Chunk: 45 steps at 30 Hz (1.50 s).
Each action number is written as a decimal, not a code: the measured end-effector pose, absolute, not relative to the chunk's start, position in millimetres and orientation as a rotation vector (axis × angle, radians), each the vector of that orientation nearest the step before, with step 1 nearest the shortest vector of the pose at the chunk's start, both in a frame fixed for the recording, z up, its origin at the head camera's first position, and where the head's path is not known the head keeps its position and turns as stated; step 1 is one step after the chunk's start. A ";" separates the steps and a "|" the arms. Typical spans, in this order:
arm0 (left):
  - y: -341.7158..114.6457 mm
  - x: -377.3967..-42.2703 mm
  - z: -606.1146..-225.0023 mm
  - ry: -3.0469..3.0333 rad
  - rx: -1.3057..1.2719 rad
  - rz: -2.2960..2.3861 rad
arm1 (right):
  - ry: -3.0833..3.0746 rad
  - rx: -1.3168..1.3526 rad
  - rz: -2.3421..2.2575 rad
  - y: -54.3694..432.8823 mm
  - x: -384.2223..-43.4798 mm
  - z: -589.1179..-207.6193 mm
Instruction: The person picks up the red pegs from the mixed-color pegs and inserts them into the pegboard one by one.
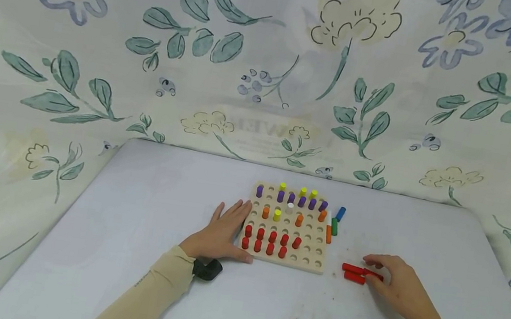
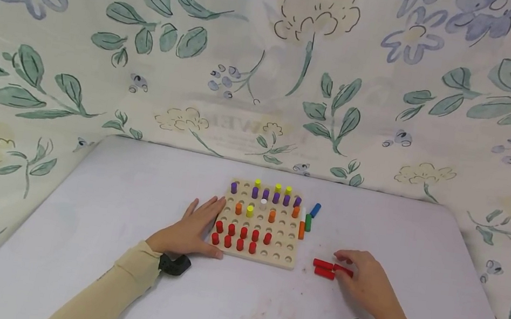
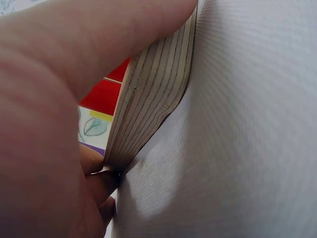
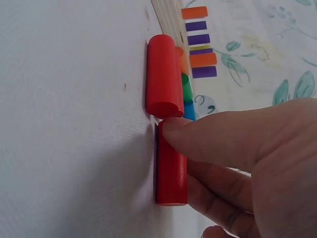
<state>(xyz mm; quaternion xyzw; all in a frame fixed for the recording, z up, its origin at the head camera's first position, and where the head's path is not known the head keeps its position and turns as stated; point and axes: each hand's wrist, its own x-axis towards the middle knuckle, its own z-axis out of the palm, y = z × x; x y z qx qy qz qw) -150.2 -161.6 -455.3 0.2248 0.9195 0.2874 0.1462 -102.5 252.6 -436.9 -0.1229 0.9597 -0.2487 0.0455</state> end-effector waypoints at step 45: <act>-160.5 -147.4 -452.0 2.646 0.639 0.847 | 3.131 -0.356 -0.782 243.6 -99.7 -427.6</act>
